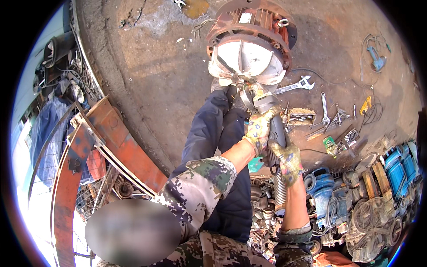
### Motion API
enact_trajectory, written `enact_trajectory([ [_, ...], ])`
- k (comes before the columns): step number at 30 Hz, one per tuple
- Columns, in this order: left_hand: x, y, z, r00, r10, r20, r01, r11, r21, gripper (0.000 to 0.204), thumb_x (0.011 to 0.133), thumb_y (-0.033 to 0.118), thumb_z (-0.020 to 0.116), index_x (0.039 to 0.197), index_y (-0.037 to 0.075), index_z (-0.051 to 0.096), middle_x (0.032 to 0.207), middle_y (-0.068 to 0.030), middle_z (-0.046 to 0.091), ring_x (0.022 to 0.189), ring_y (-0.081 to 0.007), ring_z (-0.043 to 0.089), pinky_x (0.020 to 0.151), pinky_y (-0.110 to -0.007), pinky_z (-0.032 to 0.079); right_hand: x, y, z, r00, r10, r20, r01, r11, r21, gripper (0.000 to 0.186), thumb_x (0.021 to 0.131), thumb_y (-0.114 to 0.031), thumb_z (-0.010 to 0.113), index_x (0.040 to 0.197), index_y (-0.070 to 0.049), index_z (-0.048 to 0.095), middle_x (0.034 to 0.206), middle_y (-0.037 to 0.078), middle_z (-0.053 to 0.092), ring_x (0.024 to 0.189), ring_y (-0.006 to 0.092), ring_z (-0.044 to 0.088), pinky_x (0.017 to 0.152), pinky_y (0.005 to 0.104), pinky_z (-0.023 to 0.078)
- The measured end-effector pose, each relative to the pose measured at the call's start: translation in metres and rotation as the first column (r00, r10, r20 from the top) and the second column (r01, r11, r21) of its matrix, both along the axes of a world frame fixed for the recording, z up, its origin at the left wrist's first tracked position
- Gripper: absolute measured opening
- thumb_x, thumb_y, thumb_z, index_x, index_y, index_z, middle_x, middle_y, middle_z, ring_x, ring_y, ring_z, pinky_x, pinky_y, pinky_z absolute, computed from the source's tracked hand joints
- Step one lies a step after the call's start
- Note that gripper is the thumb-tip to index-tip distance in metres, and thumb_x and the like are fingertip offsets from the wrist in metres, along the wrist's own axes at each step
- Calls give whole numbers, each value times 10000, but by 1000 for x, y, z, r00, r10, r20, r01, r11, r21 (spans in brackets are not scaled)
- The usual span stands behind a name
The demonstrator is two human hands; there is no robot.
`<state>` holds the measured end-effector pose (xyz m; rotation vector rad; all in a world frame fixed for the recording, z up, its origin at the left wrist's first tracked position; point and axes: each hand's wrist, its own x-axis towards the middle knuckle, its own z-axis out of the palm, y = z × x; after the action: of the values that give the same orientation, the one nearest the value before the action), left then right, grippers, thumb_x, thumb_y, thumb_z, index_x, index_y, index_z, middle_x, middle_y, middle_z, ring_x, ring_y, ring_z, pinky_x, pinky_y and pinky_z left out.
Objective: The person uses an angle grinder to cut a metal component attached to a motor, then uses a hammer and chisel to remove parts of the motor assembly. The person works on the motor while sitting on the ground in a cluttered workshop.
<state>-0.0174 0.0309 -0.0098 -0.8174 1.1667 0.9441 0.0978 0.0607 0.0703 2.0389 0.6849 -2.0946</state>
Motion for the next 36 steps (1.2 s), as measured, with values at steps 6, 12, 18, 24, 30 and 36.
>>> enact_trajectory([
  [6,-6,5,2,999,-45,15,45,999,-24,369,910,290,765,1111,23,607,853,-146,690,661,-270,701,572,-435,599,-2,2,1,1000,-21,16,22,999,-33,588,907,-138,775,1429,27,561,1054,78,716,817,101,655,634,269,557],
  [12,-7,4,5,999,12,38,-12,1000,-20,358,920,284,758,1102,22,596,833,-144,685,639,-269,694,552,-438,594,-3,-4,-1,997,-79,0,79,996,-32,614,899,-132,781,1441,31,543,1074,85,713,840,108,657,662,269,561],
  [18,-7,6,2,999,-33,31,35,998,-54,347,925,278,754,1096,16,603,815,-139,681,625,-266,690,549,-433,592,9,-12,-16,998,-18,-57,23,997,80,551,911,-131,742,1384,45,523,872,164,717,601,237,704,487,343,586],
  [24,-4,5,6,1000,-13,3,13,1000,-7,331,929,264,751,1087,7,616,825,-130,681,631,-257,692,561,-400,595,4,-7,-3,997,-67,-34,68,997,26,624,892,-125,779,1439,39,528,1065,108,714,844,159,671,694,295,568],
  [30,-4,4,8,1000,16,10,-16,1000,-4,321,922,247,760,1084,10,615,841,-131,680,653,-251,697,558,-400,594,3,-6,1,997,-77,-15,77,997,-27,632,889,-125,793,1444,44,543,1174,87,709,968,114,654,790,276,562],
  [36,-6,8,11,1000,7,-8,-7,1000,-26,334,929,254,751,1120,27,596,852,-133,677,663,-257,702,560,-413,601,1,2,0,997,-35,-67,38,998,43,606,884,-144,786,1395,64,536,1007,141,717,732,198,700,584,315,592],
])
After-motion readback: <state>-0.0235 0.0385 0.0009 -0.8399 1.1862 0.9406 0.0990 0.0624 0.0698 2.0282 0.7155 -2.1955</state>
